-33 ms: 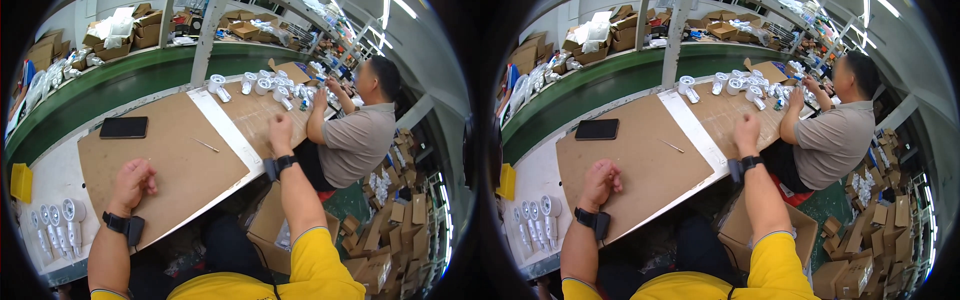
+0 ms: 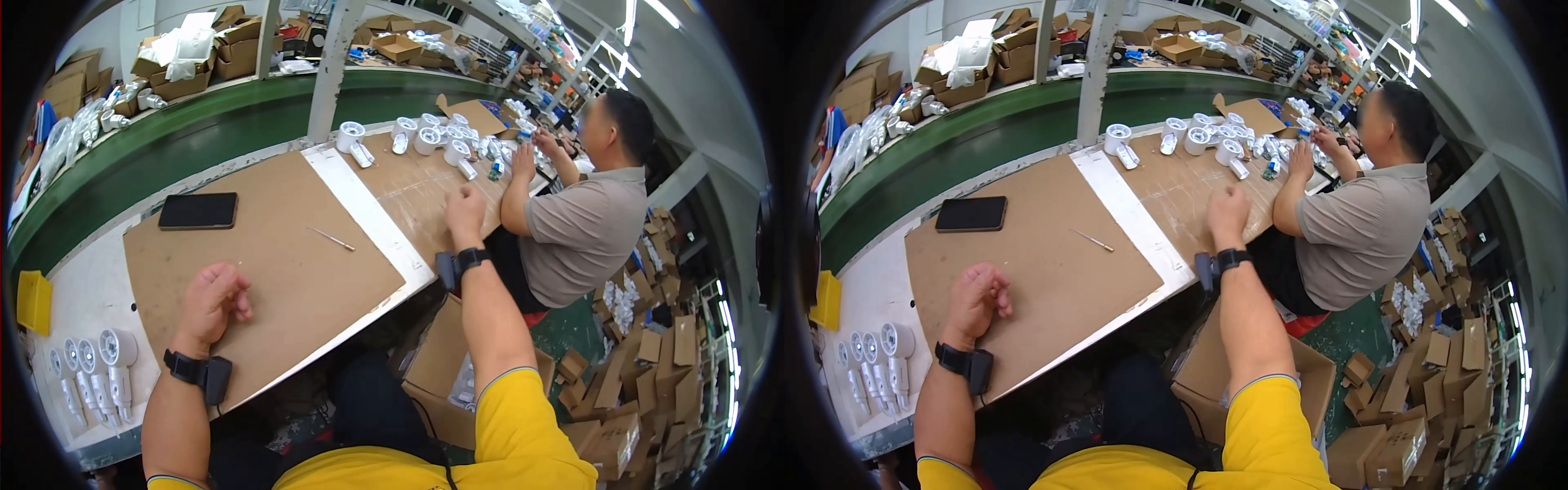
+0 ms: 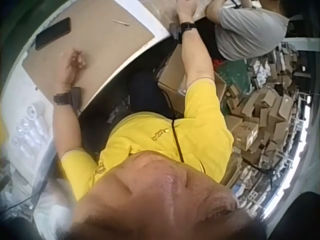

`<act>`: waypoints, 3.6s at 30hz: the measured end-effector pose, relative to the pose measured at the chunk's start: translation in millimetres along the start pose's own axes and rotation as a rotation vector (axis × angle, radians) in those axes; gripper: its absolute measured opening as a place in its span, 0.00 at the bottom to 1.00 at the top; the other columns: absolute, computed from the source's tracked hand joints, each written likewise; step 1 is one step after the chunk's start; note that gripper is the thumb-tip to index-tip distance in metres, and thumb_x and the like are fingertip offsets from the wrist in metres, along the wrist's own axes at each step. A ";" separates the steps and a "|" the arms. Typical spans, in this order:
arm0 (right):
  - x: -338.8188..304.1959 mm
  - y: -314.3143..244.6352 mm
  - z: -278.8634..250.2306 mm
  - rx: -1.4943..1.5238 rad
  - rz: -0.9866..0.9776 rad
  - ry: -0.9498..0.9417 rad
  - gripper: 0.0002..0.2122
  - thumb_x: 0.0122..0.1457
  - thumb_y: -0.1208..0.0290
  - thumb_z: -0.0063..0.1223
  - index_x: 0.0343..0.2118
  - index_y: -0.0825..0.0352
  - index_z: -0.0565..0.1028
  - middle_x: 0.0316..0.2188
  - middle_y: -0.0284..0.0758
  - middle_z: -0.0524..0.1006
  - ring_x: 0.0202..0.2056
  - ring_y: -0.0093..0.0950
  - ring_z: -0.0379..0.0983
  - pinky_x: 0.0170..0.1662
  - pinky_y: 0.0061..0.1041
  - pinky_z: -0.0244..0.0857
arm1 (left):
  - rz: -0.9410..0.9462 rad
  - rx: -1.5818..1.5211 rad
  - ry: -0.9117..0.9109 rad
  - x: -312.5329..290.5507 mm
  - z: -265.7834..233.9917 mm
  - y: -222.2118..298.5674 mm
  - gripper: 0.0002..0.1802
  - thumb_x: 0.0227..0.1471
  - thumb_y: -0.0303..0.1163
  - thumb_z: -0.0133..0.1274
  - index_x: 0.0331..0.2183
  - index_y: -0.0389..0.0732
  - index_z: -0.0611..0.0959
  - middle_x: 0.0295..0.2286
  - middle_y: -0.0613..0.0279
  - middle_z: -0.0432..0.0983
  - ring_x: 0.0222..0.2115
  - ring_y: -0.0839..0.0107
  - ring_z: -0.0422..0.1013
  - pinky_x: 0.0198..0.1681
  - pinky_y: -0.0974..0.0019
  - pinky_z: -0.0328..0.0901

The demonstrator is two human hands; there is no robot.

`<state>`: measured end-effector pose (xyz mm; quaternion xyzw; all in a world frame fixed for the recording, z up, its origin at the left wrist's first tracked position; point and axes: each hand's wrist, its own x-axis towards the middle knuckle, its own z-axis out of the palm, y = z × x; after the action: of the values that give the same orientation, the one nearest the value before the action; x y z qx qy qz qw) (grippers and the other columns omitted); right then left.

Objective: Assembling small white electronic components at a factory workbench.

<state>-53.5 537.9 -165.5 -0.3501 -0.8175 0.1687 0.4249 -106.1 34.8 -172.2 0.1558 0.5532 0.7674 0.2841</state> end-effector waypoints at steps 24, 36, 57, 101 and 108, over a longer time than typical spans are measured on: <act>176.0 113.7 43.7 -0.589 0.123 -0.024 0.13 0.55 0.67 0.52 0.38 0.66 0.82 0.40 0.48 0.81 0.46 0.49 0.78 0.50 0.43 0.71 | 0.072 -0.039 0.020 3.5 5.6 1.3 0.21 0.55 0.45 0.62 0.30 0.35 0.76 0.19 0.57 0.74 0.17 0.67 0.72 0.20 0.68 0.69; 95.0 -33.5 -96.2 -0.217 -0.282 -0.225 0.08 0.54 0.70 0.56 0.32 0.68 0.81 0.27 0.39 0.81 0.26 0.32 0.77 0.34 0.30 0.73 | -0.010 0.113 -0.104 4.3 9.2 7.9 0.10 0.57 0.35 0.58 0.32 0.39 0.77 0.21 0.62 0.74 0.20 0.71 0.72 0.25 0.68 0.68; -172.9 -290.9 -65.3 1.085 0.239 -1.331 0.07 0.61 0.72 0.56 0.37 0.71 0.79 0.25 0.31 0.78 0.23 0.19 0.72 0.26 0.18 0.68 | 0.072 -0.112 -0.334 -17.2 -2.7 20.1 0.21 0.59 0.27 0.54 0.53 0.33 0.75 0.35 0.58 0.80 0.34 0.72 0.77 0.40 0.69 0.72; -243.2 -275.8 -0.9 1.227 0.099 -0.877 0.04 0.60 0.81 0.56 0.37 0.73 0.78 0.32 0.33 0.81 0.33 0.19 0.76 0.40 0.17 0.70 | 0.268 -0.397 0.105 4.8 -0.9 4.0 0.21 0.63 0.31 0.53 0.55 0.34 0.75 0.42 0.62 0.78 0.40 0.76 0.74 0.45 0.70 0.71; -238.0 -276.9 -0.1 1.192 0.038 -0.885 0.05 0.61 0.80 0.54 0.38 0.73 0.78 0.33 0.32 0.80 0.33 0.17 0.74 0.38 0.16 0.69 | 0.268 -0.369 0.073 5.4 -9.3 7.7 0.22 0.58 0.25 0.57 0.54 0.31 0.76 0.41 0.62 0.78 0.39 0.77 0.74 0.45 0.72 0.71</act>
<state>-78.5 174.3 -143.8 0.0266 -0.6760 0.7163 0.1709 -117.6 29.3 -168.5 0.1456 0.3878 0.8916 0.1831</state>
